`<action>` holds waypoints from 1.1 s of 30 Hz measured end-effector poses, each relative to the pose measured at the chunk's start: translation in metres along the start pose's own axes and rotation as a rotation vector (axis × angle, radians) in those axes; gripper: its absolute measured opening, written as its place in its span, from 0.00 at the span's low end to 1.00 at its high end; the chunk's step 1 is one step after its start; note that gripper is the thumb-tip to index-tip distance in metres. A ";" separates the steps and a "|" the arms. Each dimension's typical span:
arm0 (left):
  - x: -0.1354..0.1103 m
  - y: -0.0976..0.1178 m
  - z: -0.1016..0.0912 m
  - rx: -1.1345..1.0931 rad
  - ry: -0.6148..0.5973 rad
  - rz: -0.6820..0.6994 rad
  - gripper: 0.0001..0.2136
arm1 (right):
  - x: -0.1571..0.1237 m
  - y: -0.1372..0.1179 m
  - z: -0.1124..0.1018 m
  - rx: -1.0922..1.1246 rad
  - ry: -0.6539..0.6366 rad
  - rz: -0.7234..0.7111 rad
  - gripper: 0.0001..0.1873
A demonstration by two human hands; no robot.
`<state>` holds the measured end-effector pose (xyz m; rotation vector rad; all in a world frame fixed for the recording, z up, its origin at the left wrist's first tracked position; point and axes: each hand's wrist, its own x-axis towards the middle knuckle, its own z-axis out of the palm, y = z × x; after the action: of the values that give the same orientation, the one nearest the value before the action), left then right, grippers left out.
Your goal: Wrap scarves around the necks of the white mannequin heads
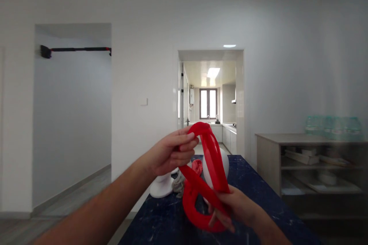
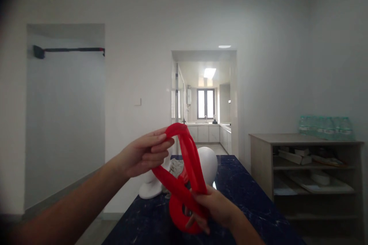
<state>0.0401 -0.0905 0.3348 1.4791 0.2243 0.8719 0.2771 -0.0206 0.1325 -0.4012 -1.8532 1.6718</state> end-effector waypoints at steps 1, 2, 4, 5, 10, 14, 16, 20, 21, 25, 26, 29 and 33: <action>-0.002 0.006 -0.007 -0.028 0.027 -0.003 0.02 | -0.010 -0.008 -0.011 -0.008 0.026 0.034 0.34; -0.004 0.011 -0.013 -0.051 0.054 -0.002 0.03 | -0.019 -0.018 -0.023 -0.022 0.057 0.069 0.33; -0.006 0.019 -0.024 -0.083 0.100 0.018 0.08 | -0.036 -0.040 -0.044 -0.080 0.099 0.130 0.29; -0.006 0.022 -0.027 -0.092 0.121 0.030 0.10 | -0.043 -0.051 -0.054 -0.113 0.119 0.147 0.26; -0.003 0.027 -0.032 -0.093 0.208 0.119 0.13 | -0.067 -0.107 -0.094 -0.221 0.179 0.134 0.18; 0.007 0.026 -0.034 -0.056 0.244 0.168 0.11 | -0.086 -0.151 -0.126 -0.257 0.176 0.164 0.19; 0.015 0.022 -0.041 -0.027 0.263 0.171 0.11 | -0.094 -0.167 -0.145 -0.280 0.158 0.205 0.21; 0.037 0.006 -0.071 -0.045 0.370 0.122 0.16 | -0.102 -0.171 -0.187 -0.244 0.121 0.235 0.23; 0.043 0.000 -0.082 -0.079 0.418 0.100 0.16 | -0.102 -0.166 -0.197 -0.220 0.110 0.240 0.23; 0.072 -0.027 -0.125 -0.196 0.579 0.040 0.14 | -0.102 -0.128 -0.235 -0.094 0.090 0.211 0.21; 0.079 -0.033 -0.135 -0.209 0.596 0.039 0.14 | -0.102 -0.117 -0.244 -0.058 0.102 0.179 0.20; 0.097 -0.048 -0.161 -0.251 0.641 0.051 0.13 | -0.102 -0.091 -0.264 0.042 0.189 0.040 0.20; 0.123 -0.062 -0.191 -0.322 0.713 0.079 0.12 | -0.090 -0.078 -0.279 0.083 0.412 -0.198 0.17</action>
<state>0.0282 0.1415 0.2978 0.8401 0.5242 1.4091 0.5307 0.1339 0.1941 -0.4704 -1.4663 1.4041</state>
